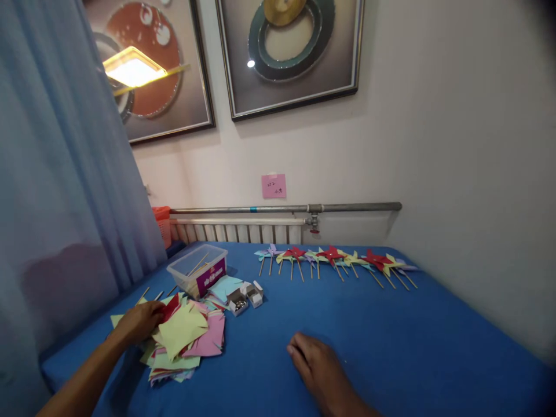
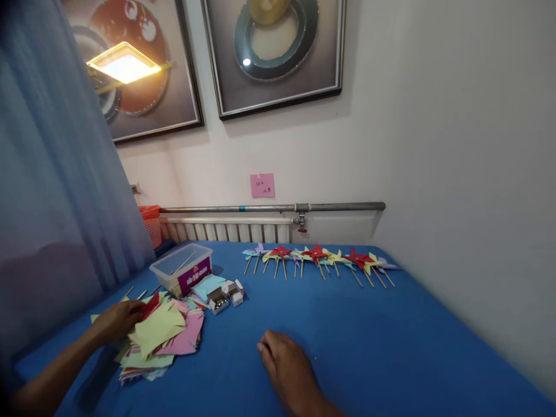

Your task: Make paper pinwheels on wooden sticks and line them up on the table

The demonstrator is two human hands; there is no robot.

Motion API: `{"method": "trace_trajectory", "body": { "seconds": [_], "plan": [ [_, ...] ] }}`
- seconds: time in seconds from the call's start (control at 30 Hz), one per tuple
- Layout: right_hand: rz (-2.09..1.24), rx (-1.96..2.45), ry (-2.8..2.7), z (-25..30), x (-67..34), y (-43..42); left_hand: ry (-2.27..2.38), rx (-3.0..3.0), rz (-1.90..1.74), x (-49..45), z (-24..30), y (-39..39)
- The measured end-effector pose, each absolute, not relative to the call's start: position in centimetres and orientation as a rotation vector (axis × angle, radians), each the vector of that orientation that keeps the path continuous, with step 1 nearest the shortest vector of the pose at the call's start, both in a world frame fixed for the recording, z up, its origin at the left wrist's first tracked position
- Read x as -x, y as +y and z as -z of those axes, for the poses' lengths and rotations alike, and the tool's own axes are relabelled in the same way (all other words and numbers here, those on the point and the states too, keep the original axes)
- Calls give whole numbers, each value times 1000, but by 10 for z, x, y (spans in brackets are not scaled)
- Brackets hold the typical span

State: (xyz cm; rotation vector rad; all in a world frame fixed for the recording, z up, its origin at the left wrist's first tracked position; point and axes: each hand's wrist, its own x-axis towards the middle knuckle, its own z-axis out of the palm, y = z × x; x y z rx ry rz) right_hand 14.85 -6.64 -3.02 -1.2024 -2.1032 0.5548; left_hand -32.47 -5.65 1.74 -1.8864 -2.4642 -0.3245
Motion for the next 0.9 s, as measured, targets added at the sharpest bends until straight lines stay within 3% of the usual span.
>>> {"method": "trace_trajectory", "body": {
  "seconds": [0.27, 0.33, 0.47, 0.53, 0.67, 0.9],
  "plan": [
    [-655, 1183, -2061, 30, -150, -65, -2449, 1516, 787, 315, -56, -78],
    [-692, 1165, -2038, 29, -151, -64, -2423, 1360, 1327, 301, -64, -83],
    [-788, 1133, -1918, 18, -146, -60, -2142, 1280, 2768, 238, -69, -84],
    [-881, 1083, -1787, 8, -140, -55, -2061, 1580, 3058, 194, -66, -76],
    [-1205, 910, -1420, -4, -125, -35, -2054, 2181, 2955, 104, -49, -42],
    [-1237, 833, -1123, 26, -131, 1, -2110, 2495, 2529, 5, -13, 10]
  ]
}}
